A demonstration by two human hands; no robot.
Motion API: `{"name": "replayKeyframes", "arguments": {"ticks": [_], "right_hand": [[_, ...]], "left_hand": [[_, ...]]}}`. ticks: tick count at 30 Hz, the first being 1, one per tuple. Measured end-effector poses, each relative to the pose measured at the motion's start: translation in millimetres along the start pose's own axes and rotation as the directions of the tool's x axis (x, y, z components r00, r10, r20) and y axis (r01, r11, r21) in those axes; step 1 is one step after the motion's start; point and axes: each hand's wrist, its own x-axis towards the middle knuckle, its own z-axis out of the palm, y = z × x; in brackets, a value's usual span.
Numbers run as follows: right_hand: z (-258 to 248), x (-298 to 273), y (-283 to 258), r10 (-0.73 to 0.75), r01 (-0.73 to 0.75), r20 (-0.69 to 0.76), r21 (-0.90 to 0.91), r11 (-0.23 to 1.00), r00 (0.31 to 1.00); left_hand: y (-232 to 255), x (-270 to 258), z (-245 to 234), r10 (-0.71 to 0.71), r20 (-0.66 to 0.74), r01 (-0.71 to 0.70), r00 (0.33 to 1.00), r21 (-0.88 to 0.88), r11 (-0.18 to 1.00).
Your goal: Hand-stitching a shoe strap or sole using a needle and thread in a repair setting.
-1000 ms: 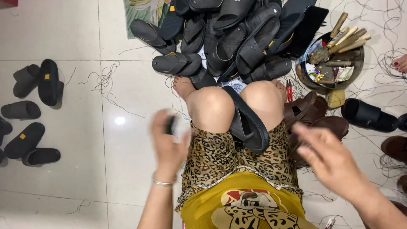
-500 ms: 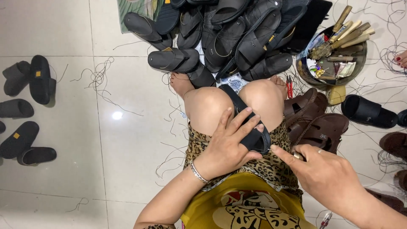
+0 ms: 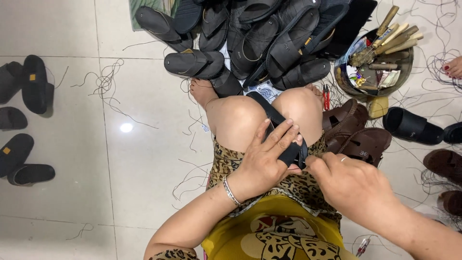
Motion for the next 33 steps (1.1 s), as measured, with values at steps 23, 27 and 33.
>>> {"name": "replayKeyframes", "arguments": {"ticks": [23,27,33], "right_hand": [[-20.4,-58.2,44.9,0.131,-0.036,0.428,-0.223,0.974,0.894],[-23.7,-58.7,57.9,0.291,-0.336,0.203,0.250,0.908,0.935],[57.3,-52.2,25.3,0.346,-0.217,0.162,0.968,0.125,0.924]], "left_hand": [[25.0,5.0,-18.0,-0.399,0.244,0.463,0.884,-0.335,0.821],[20.0,2.0,-26.2,-0.455,0.115,0.454,0.883,-0.451,0.769],[23.7,6.9,-17.7,-0.439,0.316,0.516,0.841,-0.225,0.826]]}}
